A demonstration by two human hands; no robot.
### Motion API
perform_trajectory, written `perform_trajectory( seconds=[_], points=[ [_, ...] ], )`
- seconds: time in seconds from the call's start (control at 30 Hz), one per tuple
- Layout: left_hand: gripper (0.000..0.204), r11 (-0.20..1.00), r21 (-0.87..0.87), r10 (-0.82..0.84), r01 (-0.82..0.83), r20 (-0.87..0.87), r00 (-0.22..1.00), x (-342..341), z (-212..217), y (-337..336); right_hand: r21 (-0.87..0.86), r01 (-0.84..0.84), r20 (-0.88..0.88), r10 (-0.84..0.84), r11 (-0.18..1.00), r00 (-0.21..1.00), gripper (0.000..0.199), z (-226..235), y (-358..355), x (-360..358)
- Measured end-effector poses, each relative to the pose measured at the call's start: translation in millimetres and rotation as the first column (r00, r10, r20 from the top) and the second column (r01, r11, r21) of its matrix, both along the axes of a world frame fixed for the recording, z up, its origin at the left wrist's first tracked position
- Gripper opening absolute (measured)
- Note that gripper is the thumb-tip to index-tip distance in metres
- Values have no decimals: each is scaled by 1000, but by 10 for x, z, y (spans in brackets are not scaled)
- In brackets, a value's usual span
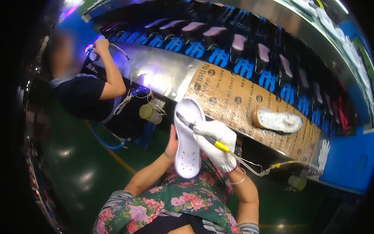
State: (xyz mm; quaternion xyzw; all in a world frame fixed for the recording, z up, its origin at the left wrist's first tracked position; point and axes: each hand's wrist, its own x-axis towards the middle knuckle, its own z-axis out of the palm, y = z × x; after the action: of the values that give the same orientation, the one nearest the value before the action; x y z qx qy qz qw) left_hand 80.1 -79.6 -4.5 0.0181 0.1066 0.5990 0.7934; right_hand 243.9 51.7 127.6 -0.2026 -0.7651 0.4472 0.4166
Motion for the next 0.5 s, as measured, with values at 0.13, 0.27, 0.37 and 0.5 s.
perform_trajectory(
  seconds=[0.13, 0.27, 0.37, 0.5],
  points=[
    [117, 971, -171, 164, -169, -45, 985, 175, 495, 262, 240, 47, 22, -54, 970, 998, 30, 141, 105, 16],
    [110, 965, -99, 236, -243, -79, 969, 273, 518, 311, 501, 99, 36, -135, 860, 990, 39, 144, 231, -71],
    [102, 982, -14, 161, -187, -451, 878, 309, 533, 291, 601, 96, 24, -138, 793, 990, 41, 188, 182, -107],
    [103, 983, -89, 82, -161, -571, 817, 188, 473, 301, 462, -57, 10, 59, 885, 998, 37, 12, 24, -166]
  ],
)
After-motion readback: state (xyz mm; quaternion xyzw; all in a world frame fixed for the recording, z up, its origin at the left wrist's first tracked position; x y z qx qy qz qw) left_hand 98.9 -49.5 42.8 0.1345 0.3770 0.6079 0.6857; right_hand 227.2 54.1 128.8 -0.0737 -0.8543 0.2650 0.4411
